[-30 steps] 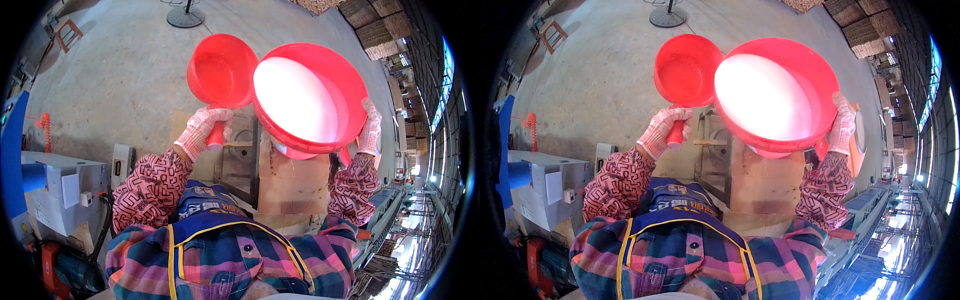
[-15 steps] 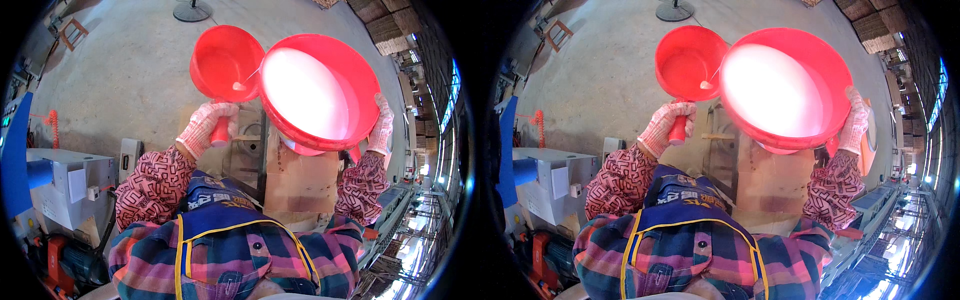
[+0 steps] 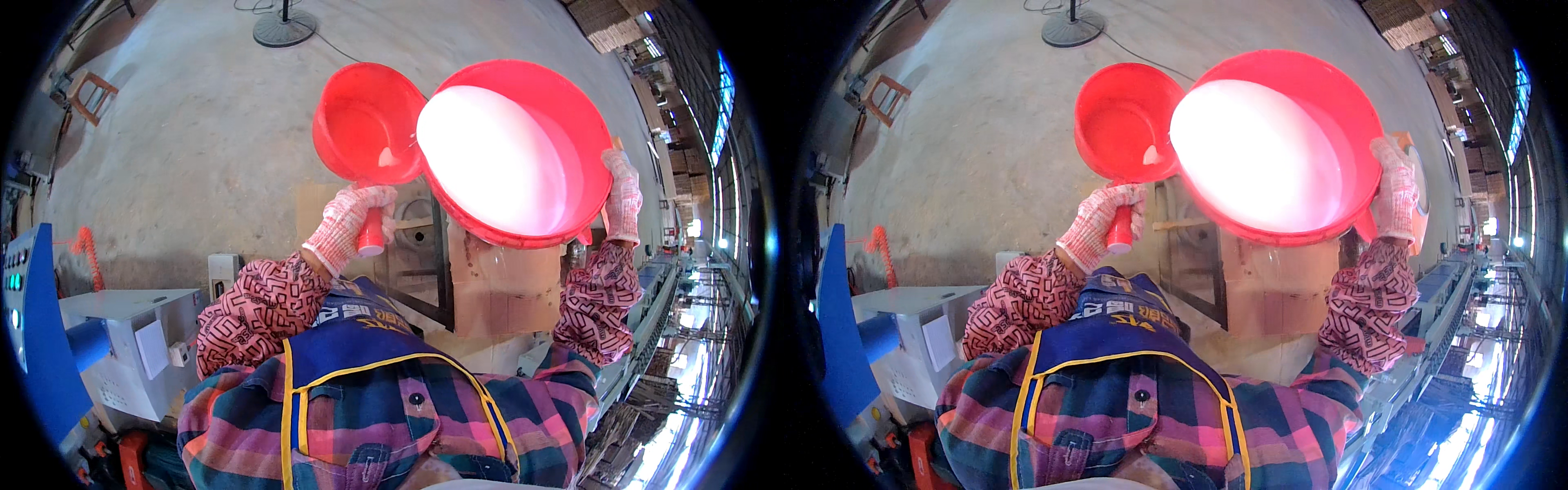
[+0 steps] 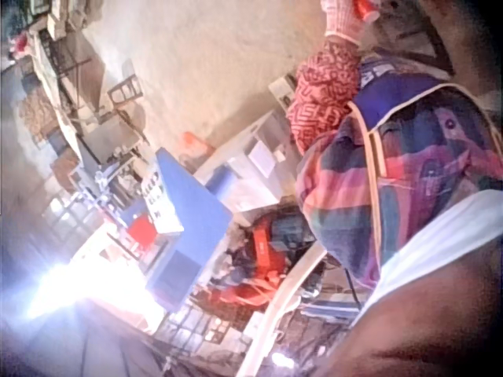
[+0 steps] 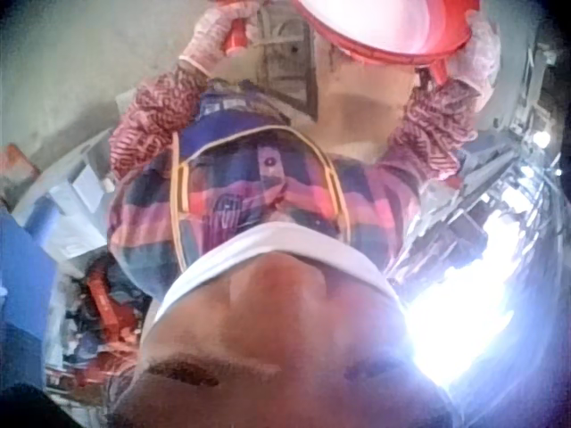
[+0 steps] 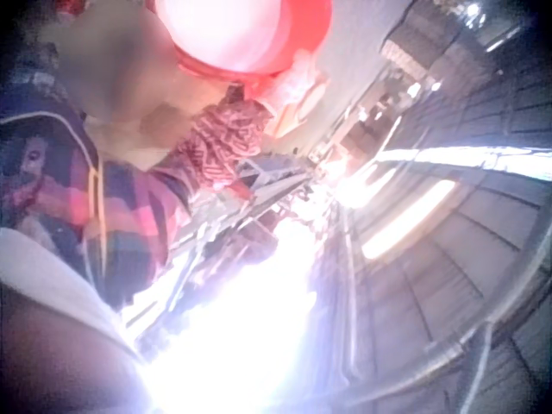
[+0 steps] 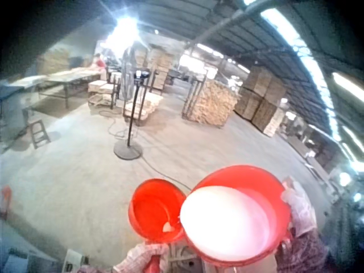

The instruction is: The person arranges wooden planks on a conveyor belt and then pours a white liquid from a red bucket into a machine hopper using a red ladle. The person uses both hands to handle the planks and the ladle while wearing gloves.

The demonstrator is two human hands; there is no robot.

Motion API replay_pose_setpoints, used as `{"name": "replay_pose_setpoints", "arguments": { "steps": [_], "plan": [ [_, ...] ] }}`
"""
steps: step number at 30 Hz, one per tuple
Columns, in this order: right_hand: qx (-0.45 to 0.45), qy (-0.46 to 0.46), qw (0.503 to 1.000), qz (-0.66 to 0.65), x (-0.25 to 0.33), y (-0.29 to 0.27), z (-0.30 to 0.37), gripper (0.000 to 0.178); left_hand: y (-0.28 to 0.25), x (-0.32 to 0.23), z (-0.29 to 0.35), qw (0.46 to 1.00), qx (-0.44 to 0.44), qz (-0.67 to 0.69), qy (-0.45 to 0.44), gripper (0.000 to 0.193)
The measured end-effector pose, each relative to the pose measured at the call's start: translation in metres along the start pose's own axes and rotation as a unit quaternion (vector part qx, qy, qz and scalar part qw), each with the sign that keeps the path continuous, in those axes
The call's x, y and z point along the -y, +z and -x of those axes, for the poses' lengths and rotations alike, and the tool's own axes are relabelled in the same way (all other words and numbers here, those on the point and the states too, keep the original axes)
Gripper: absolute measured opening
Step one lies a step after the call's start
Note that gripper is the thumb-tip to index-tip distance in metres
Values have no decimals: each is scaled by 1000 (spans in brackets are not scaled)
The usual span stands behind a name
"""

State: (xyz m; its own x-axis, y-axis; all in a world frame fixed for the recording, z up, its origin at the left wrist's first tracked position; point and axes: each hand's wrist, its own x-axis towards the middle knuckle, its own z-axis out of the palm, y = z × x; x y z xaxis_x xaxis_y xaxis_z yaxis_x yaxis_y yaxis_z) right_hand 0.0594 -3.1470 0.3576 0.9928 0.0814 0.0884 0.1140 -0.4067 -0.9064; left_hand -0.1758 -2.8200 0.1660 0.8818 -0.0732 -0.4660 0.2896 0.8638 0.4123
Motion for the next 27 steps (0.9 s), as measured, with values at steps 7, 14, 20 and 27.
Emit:
{"name": "replay_pose_setpoints", "arguments": {
  "steps": [7,14,20,27],
  "plan": [
    [12,23,999,24,26,25,17,62,-7,9,1,1000,8,21,-6,8],
    [3,5,1000,9,26,24,15,60,-10,17,4,999,23,25,1,8],
    [-8,1,1000,4,30,33,19,50,-11,16,4,999,22,24,-1,9],
    [2,-13,1000,4,29,32,14,51,-16,20,3,1000,16,18,-6,11]
  ]
}}
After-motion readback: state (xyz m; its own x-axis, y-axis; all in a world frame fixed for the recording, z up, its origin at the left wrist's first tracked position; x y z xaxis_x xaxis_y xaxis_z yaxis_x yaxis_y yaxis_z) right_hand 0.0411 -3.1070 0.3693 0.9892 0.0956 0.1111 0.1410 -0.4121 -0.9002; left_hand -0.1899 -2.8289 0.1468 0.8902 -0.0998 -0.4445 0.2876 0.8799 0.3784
